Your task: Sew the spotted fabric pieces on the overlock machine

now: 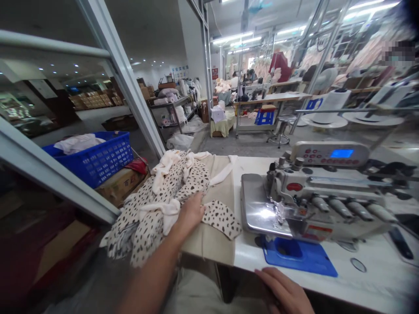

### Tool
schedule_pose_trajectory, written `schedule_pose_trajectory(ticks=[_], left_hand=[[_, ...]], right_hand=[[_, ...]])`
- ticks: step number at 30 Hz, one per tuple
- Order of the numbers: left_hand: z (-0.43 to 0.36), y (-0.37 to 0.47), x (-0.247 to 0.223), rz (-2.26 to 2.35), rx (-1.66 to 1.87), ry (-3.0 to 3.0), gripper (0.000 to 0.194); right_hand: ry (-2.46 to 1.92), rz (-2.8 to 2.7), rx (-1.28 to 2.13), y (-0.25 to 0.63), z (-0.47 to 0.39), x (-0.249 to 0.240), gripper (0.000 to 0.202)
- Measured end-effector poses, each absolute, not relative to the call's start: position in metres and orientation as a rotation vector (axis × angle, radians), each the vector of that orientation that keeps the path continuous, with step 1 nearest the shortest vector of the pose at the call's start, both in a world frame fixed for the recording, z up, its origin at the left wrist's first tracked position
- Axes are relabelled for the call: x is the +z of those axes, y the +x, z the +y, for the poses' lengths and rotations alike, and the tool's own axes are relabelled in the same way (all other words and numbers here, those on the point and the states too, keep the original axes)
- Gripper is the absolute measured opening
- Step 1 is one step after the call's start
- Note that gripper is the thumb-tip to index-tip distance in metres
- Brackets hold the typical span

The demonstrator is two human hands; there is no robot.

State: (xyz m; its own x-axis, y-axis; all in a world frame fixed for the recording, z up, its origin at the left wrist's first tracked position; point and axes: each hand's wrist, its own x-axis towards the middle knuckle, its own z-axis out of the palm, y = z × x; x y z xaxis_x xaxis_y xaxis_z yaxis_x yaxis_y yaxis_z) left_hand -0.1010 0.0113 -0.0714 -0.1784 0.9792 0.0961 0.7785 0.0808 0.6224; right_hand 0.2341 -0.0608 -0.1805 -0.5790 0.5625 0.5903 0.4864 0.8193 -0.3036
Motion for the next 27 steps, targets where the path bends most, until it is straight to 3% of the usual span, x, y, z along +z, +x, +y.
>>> schedule_pose_trajectory(ticks=[4, 7, 13, 16, 18, 22, 27], left_hand=[[-0.025, -0.114, -0.067, 2.170, 0.671, 1.839, 0.041], [-0.046, -0.138, -0.045, 2.228, 0.578, 1.879, 0.036], [-0.040, -0.234, -0.001, 2.547, 0.487, 1.704, 0.018], [-0.027, -0.277, -0.005, 2.627, 0.410, 1.535, 0.010], [-0.020, -0.293, -0.015, 2.615, 0.383, 1.432, 0.017], [-0.015, -0.310, -0.023, 2.571, 0.512, 1.273, 0.028], [-0.015, -0.318, 0.005, 2.571, 0.993, 1.090, 0.024]], right_hand=[[-0.866, -2.427, 0.267, 0.179, -0.037, -0.156, 0.051], [-0.930, -2.493, 0.168, 0.144, -0.020, -0.148, 0.056], [-1.046, -2.563, -0.105, 0.120, -0.007, -0.154, 0.028], [-1.074, -2.523, -0.176, 0.129, -0.007, -0.161, 0.037], [-1.069, -2.447, -0.191, 0.135, -0.008, -0.166, 0.044], [-1.036, -2.334, -0.138, 0.145, -0.011, -0.175, 0.045], [-0.996, -2.291, -0.085, 0.147, -0.010, -0.177, 0.040]])
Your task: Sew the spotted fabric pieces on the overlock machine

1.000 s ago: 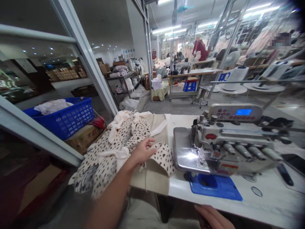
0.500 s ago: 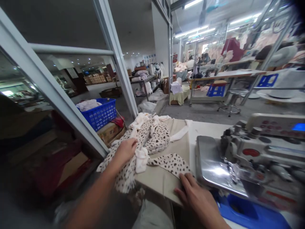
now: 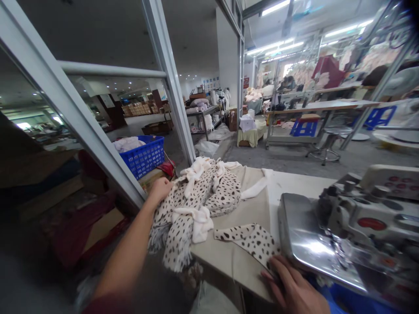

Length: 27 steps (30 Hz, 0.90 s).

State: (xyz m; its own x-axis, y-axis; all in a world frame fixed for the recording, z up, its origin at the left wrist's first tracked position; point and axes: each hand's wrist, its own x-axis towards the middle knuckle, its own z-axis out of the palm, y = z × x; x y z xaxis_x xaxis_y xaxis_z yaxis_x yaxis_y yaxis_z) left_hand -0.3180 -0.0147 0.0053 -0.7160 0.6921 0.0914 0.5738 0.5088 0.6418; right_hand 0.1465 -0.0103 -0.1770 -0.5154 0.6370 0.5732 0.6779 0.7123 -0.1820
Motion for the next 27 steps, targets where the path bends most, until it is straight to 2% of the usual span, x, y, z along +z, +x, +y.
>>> schedule_pose_trajectory(ticks=[3, 8, 11, 13, 15, 21, 23, 25, 27], left_hand=[[-0.009, -0.298, 0.022, 2.424, 1.316, 1.071, 0.021], [0.005, -0.226, 0.038, 2.009, 1.560, 1.211, 0.049], [0.009, -0.187, 0.045, 1.644, 1.620, 1.254, 0.059], [0.007, -0.172, 0.045, 1.503, 1.622, 1.256, 0.058], [0.001, -0.166, 0.039, 1.600, 1.582, 1.267, 0.050], [-0.040, -0.187, 0.003, 2.158, 1.262, 1.336, 0.013], [-0.053, -0.190, -0.006, 2.428, 1.080, 1.476, 0.019], [-0.059, -0.187, -0.015, 2.609, 0.693, 1.811, 0.032], [-0.056, -0.179, -0.023, 2.436, 0.240, 2.189, 0.035]], right_hand=[[-0.969, -2.295, -0.112, 0.146, -0.009, -0.178, 0.041], [-0.978, -2.346, -0.125, 0.144, -0.010, -0.182, 0.041], [-0.983, -2.360, -0.145, 0.143, -0.012, -0.178, 0.038], [-0.995, -2.368, -0.139, 0.142, -0.014, -0.173, 0.037], [-1.004, -2.374, -0.115, 0.142, -0.015, -0.168, 0.035], [-1.035, -2.404, -0.071, 0.142, -0.019, -0.159, 0.033], [-1.043, -2.410, -0.066, 0.142, -0.019, -0.159, 0.034], [-1.051, -2.413, -0.061, 0.142, -0.019, -0.160, 0.035], [-1.065, -2.421, -0.060, 0.142, -0.019, -0.162, 0.034]])
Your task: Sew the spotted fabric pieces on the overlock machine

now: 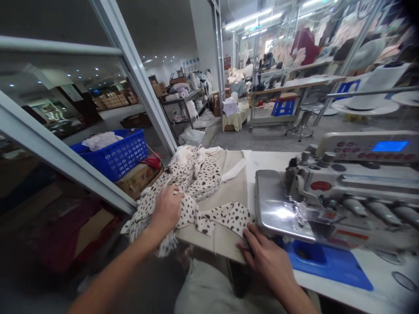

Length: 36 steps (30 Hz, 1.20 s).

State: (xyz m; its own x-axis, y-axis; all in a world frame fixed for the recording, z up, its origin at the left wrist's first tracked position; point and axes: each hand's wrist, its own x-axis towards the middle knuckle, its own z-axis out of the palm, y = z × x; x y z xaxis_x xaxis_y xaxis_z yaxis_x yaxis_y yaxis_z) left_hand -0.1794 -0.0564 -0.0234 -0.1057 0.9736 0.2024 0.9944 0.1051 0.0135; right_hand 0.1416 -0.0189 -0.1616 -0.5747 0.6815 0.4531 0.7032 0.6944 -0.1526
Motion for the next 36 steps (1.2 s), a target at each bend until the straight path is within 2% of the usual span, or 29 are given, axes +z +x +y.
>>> schedule_pose_trajectory(ticks=[3, 5, 9, 13, 18, 20, 23, 25, 27, 32, 36], left_hand=[[-0.042, -0.167, -0.038, -1.991, 0.040, -2.505, 0.021], [-0.031, -0.162, -0.046, -1.914, 0.102, -2.642, 0.011], [-0.018, -0.162, -0.048, -1.842, 0.146, -2.758, 0.002], [-0.016, -0.173, -0.027, -1.773, 0.088, -2.894, 0.009], [-0.015, -0.205, 0.004, -1.761, -0.260, -2.945, 0.011], [-0.013, -0.221, 0.011, -1.799, -0.483, -2.895, 0.009], [-0.009, -0.238, 0.014, -1.866, -0.846, -2.769, 0.006], [-0.006, -0.245, 0.012, -1.918, -1.055, -2.684, 0.009], [-0.004, -0.248, 0.006, -1.983, -1.226, -2.609, 0.011], [-0.003, -0.248, -0.006, -2.179, -1.511, -2.468, 0.010], [-0.002, -0.244, -0.006, -2.318, -1.600, -2.453, 0.024]], right_hand=[[-1.081, -2.448, -0.083, 0.142, -0.020, -0.161, 0.032], [-1.121, -2.471, -0.111, 0.140, -0.022, -0.156, 0.029], [-1.153, -2.634, -0.059, 0.124, -0.021, -0.130, 0.027], [-1.119, -2.808, 0.036, 0.092, -0.004, -0.103, 0.020], [-1.192, -2.819, 0.091, 0.060, 0.021, -0.092, 0.024], [-1.267, -2.818, 0.151, 0.051, 0.026, -0.092, 0.036], [-1.379, -2.810, 0.204, 0.038, 0.031, -0.090, 0.066], [-1.343, -2.804, 0.227, 0.028, 0.033, -0.087, 0.073], [-1.238, -2.802, 0.285, 0.017, 0.035, -0.085, 0.066], [-1.139, -2.760, 0.359, -0.010, 0.026, -0.087, 0.024], [-1.094, -2.715, 0.435, -0.028, 0.014, -0.097, 0.017]])
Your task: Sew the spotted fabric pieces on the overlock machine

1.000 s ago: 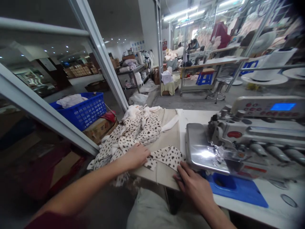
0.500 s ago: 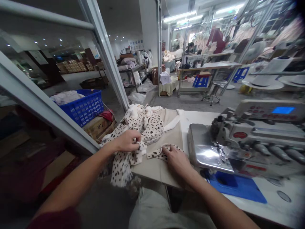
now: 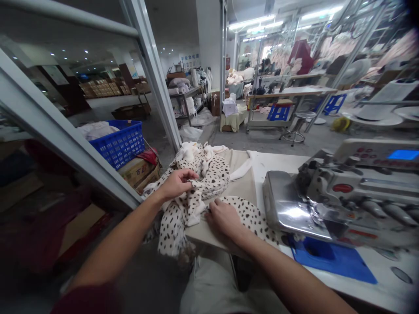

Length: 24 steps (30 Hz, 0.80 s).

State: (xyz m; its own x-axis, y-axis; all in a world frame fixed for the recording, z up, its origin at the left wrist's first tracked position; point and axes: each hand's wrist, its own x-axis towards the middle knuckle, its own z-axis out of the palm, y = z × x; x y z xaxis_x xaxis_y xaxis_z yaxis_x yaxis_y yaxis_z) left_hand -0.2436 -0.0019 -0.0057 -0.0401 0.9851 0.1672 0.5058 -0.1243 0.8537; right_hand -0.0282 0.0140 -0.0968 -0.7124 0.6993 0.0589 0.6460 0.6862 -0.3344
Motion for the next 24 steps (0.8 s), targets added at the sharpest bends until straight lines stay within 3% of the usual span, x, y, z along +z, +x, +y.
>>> schedule_pose_trajectory(ticks=[8, 15, 24], left_hand=[[-0.035, -0.199, 0.010, 1.542, 0.955, 1.622, 0.025], [-0.052, -0.109, -0.004, 1.403, 0.846, 1.831, 0.022], [-0.019, -0.043, -0.010, 1.348, 0.726, 1.595, 0.024]], right_hand=[[-1.208, -2.316, 0.694, 0.001, 0.014, -0.090, 0.021], [-1.061, -1.318, 1.651, 0.075, -0.014, -0.078, 0.031], [-0.996, -0.988, 1.761, 0.139, -0.019, -0.066, 0.042]])
